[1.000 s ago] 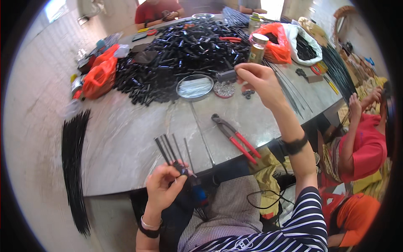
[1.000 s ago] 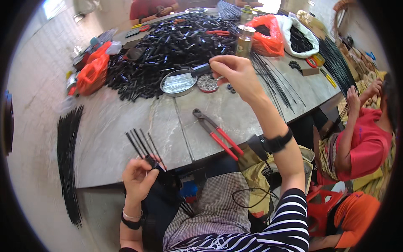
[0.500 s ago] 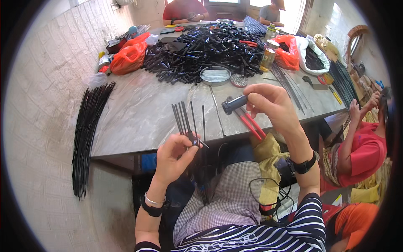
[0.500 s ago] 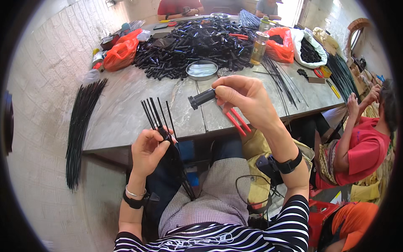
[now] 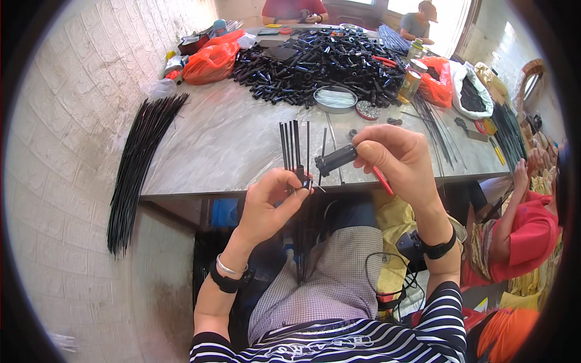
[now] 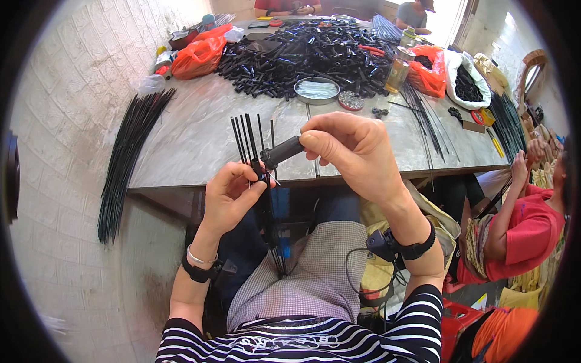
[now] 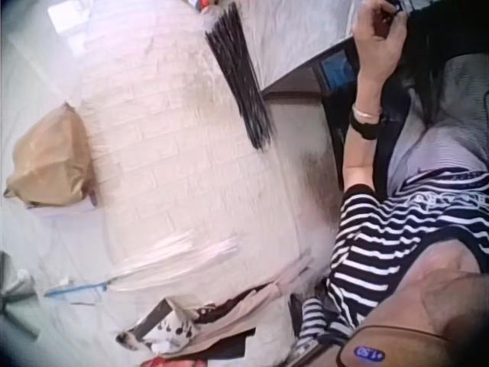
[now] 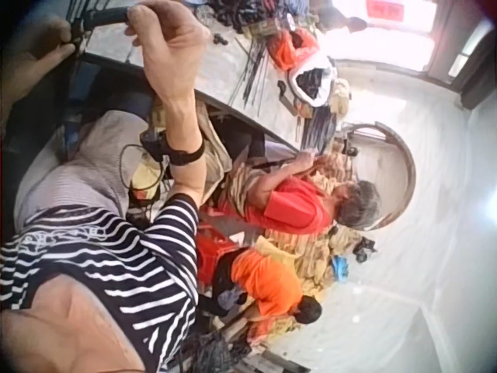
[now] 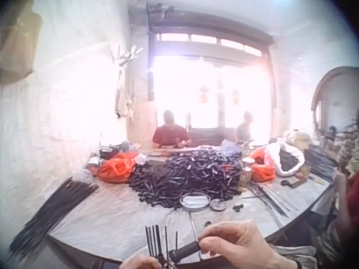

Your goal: Assembling umbrella ribs into plastic connectors using pliers and wire.

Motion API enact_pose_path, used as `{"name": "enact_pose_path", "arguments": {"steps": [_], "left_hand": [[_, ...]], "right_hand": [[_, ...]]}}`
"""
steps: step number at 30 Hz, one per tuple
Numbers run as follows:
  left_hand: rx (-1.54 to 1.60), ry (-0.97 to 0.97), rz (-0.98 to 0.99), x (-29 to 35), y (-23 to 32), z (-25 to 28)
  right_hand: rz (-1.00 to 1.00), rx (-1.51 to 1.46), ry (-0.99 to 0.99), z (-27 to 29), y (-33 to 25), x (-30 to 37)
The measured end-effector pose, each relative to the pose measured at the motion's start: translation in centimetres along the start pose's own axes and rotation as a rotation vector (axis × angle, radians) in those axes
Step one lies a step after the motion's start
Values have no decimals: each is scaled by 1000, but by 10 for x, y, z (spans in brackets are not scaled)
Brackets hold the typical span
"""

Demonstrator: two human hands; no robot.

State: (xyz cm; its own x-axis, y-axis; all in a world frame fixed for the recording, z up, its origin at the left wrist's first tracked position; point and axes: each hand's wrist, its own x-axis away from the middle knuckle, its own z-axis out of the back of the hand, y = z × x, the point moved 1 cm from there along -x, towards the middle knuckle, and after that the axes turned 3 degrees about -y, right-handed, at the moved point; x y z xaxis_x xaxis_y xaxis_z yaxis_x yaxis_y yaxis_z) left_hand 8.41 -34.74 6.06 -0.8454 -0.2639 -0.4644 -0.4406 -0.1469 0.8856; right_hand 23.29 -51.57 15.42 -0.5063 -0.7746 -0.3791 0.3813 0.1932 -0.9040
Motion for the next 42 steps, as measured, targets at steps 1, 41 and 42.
{"name": "enact_pose_path", "arguments": {"steps": [1, 41, 42], "left_hand": [[0, 6, 4, 0, -3, 1], [-42, 32, 71, -7, -6, 5], [-42, 30, 73, -6, -6, 5]], "right_hand": [[-4, -2, -5, -1, 1, -1], [453, 945, -663, -36, -14, -65], [422, 960, -637, -36, -14, -61]]}}
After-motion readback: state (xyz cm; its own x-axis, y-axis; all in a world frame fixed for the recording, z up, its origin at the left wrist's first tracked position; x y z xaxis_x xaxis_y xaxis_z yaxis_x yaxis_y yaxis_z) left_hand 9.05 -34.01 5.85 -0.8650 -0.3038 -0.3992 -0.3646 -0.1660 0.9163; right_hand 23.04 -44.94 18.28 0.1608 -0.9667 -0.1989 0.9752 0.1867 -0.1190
